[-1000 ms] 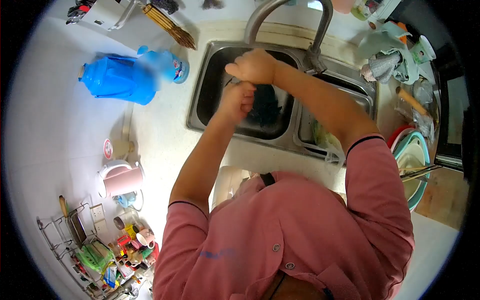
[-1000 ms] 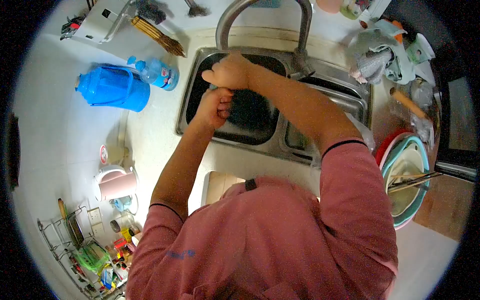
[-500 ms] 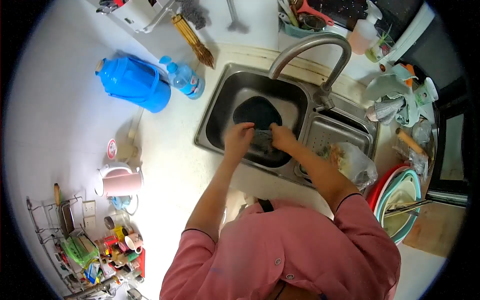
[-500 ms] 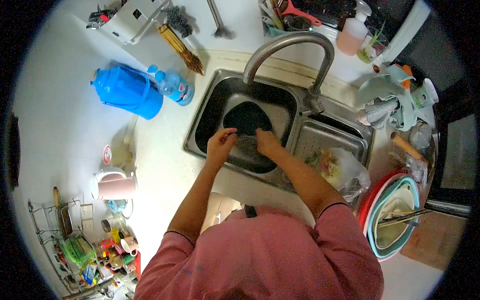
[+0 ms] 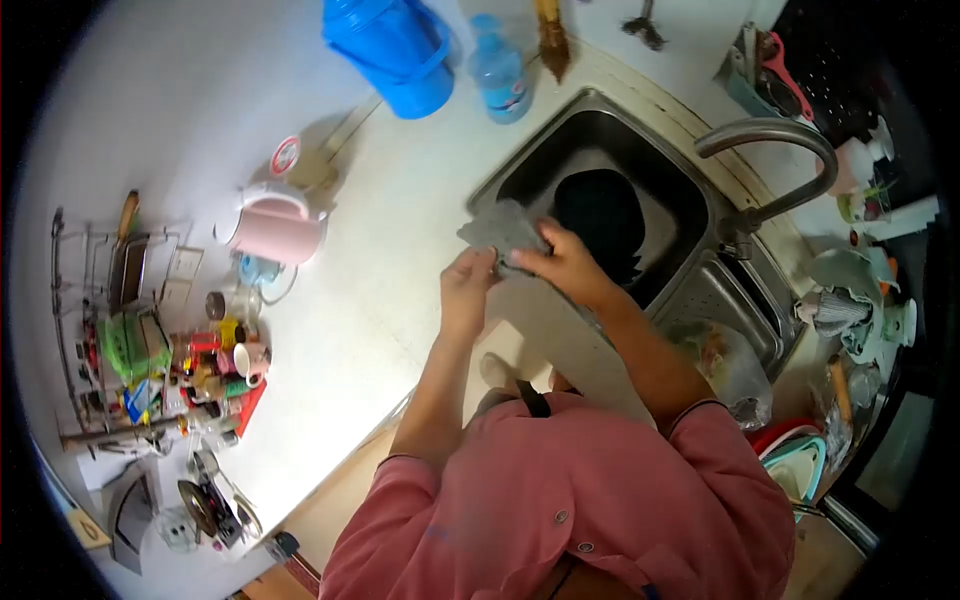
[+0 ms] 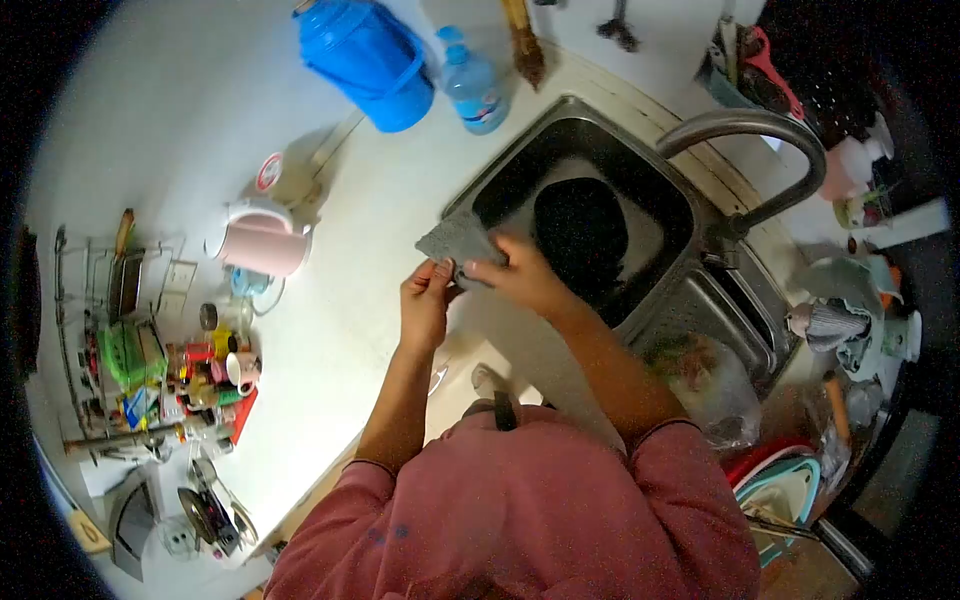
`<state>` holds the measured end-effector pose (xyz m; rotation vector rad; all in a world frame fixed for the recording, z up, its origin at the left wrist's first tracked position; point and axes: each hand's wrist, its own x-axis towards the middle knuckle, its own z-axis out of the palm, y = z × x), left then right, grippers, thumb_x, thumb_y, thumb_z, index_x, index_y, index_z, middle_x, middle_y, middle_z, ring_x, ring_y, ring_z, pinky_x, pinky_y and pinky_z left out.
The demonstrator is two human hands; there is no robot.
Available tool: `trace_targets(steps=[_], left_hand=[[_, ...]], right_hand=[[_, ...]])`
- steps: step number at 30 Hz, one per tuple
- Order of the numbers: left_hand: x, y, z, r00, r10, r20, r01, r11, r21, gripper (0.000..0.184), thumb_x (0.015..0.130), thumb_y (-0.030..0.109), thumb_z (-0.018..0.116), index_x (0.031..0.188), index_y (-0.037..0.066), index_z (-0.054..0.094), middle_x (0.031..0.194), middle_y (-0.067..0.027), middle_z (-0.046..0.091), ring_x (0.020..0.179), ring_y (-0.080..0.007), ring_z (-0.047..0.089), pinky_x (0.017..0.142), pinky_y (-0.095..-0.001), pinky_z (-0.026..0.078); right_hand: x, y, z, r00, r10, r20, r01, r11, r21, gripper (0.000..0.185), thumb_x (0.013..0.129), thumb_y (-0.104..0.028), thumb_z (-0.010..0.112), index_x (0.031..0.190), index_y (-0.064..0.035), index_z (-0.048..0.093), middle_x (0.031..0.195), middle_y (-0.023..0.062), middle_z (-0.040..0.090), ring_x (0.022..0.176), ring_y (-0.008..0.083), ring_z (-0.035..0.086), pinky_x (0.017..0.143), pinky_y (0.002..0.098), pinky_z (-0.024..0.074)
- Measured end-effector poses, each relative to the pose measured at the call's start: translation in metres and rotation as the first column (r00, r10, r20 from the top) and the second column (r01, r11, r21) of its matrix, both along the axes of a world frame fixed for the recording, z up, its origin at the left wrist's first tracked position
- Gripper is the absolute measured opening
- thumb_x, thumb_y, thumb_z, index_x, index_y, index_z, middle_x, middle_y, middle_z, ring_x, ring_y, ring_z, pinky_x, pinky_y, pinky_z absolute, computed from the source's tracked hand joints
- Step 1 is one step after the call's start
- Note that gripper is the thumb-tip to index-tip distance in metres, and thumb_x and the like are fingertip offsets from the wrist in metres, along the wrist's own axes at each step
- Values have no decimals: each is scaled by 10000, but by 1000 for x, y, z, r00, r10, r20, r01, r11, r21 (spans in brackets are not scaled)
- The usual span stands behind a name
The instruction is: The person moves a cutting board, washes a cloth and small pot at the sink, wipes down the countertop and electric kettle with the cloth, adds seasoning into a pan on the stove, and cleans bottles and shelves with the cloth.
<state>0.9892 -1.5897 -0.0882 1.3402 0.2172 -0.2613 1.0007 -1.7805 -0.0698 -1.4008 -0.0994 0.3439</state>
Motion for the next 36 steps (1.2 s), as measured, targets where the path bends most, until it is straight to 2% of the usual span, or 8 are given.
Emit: trace_targets(steps=[6,10,13,17,22,26,34,36], left_hand=[[-14,64,43,916,175,361,-212,975,66,236,1010,201,558,1139,29,656,1190,-135,664,1093,-229,630,933,-390,518],[-33,107,66,968,97,231,-146,968,206,363,987,291,593,1238,30,603,1240,-123,644,1182,-199,576,971,-329,446],[-49,135,82,970,32,241,-81,978,193,338,971,233,626,1219,3,618,1064,-42,663,921,-112,558,850,-273,451],[-65,195,73,930,218,297,-265,956,127,172,956,81,604,1063,-19,694,1047,-33,655,846,-87,569,736,-236,467],[-89,248,94,778,-8,628,-307,867,392,221,865,7,673,1083,2,706,974,-23,630,726,-117,563,705,-263,474],[-105,280,131,850,-148,506,-229,761,607,217,842,40,744,1036,-38,689,917,-7,641,811,-96,587,706,-226,476],[-102,337,136,840,-89,535,-228,837,497,205,836,65,735,1011,-18,666,810,-8,641,699,-75,549,638,-239,473],[-99,341,138,851,-79,520,-236,826,512,203,842,58,729,1017,-20,665,838,-15,642,706,-78,548,646,-237,472]], right_hand=[[5,49,6,966,-245,-83,253,962,102,382,978,-294,608,1245,-20,608,1118,24,643,978,110,569,860,267,464],[-1,92,27,979,57,-197,24,923,385,429,990,-295,595,1319,-25,542,1210,26,613,1081,136,582,921,293,470],[-20,140,50,941,255,-222,-175,929,328,483,981,-371,595,1287,2,570,1142,31,633,1011,111,578,872,269,469],[-18,184,59,937,342,71,-272,842,-465,381,966,-278,627,1198,24,599,1044,22,629,948,80,543,830,250,459],[-37,233,67,925,379,-6,-347,852,392,440,888,-103,691,1297,-42,538,1165,53,608,1047,132,571,906,286,467],[-33,264,77,934,358,-16,-328,873,362,472,868,-68,698,1309,-41,535,1184,54,597,1047,141,574,915,288,468],[-23,256,111,781,359,511,-10,826,-564,382,805,-77,762,1162,-37,634,984,3,638,793,88,544,714,226,449],[-17,248,122,856,357,373,-108,830,-547,369,772,-121,788,1105,-33,656,951,23,626,831,100,555,754,257,462]])
